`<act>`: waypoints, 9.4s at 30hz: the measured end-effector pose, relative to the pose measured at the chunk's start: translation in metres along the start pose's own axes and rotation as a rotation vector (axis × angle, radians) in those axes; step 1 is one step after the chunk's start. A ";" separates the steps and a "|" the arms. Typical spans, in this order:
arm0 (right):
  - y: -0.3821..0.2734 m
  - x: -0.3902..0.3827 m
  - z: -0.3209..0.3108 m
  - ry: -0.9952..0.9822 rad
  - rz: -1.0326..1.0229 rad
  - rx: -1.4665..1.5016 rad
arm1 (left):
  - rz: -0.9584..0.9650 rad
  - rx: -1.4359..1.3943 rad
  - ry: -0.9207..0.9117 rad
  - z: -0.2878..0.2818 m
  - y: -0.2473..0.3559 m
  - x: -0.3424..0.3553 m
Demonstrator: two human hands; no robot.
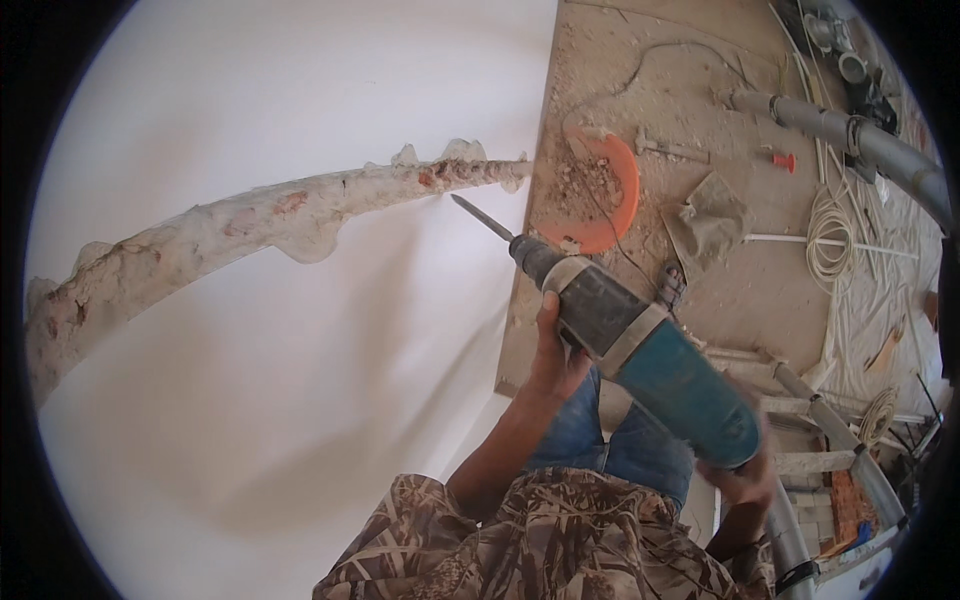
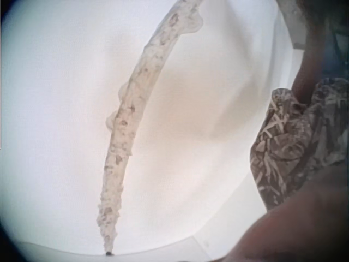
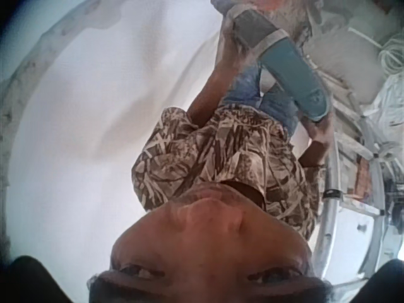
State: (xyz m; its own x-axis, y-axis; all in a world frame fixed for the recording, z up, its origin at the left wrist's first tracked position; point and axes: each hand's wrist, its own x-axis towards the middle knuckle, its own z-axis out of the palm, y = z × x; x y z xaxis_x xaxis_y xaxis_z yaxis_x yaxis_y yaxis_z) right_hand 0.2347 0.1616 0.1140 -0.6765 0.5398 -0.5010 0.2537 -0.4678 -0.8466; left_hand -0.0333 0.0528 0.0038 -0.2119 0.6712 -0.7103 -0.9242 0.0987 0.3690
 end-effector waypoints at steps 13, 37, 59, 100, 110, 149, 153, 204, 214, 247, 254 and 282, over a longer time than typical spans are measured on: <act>0.002 0.053 -0.141 0.198 -0.026 0.019 | 0.062 0.092 -0.124 0.071 0.066 0.028; -0.139 0.095 0.086 -0.487 0.112 -0.517 | 0.069 -0.628 -0.117 0.001 0.103 -0.006; -0.014 0.021 0.082 -0.191 -0.075 -0.153 | 0.108 -0.094 0.066 -0.002 0.065 -0.029; 0.032 -0.011 0.090 -0.175 -0.151 -0.077 | -0.034 0.001 0.204 -0.028 0.029 -0.022; 0.029 -0.012 0.094 -0.170 -0.082 -0.062 | 0.001 0.045 0.159 -0.013 0.046 -0.025; 0.010 -0.011 0.081 -0.152 -0.064 0.123 | 0.169 0.229 0.177 0.013 0.056 -0.055; 0.016 -0.010 0.083 -0.176 -0.094 0.106 | 0.223 0.246 0.237 0.013 0.059 -0.054; -0.047 0.004 0.123 -0.304 0.077 -0.084 | 0.121 -0.113 0.116 0.013 0.098 -0.066; -0.032 0.015 0.063 -0.181 0.044 0.085 | 0.192 0.008 0.155 0.019 0.054 -0.036; -0.042 0.048 0.039 -0.074 0.137 0.366 | 0.123 0.044 0.148 0.034 0.063 -0.011; -0.026 0.025 0.015 -0.086 0.097 0.312 | 0.190 0.152 0.111 0.056 0.057 -0.028; 0.006 -0.013 0.055 -0.090 0.081 0.312 | 0.104 0.062 0.202 0.024 0.043 -0.042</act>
State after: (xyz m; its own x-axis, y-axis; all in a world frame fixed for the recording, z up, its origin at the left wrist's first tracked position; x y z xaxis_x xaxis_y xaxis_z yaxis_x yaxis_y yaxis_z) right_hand 0.2069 0.1127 0.1253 -0.7248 0.4348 -0.5345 0.0942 -0.7059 -0.7020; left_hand -0.0565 0.0467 0.0643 -0.3702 0.5203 -0.7696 -0.8739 0.0858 0.4784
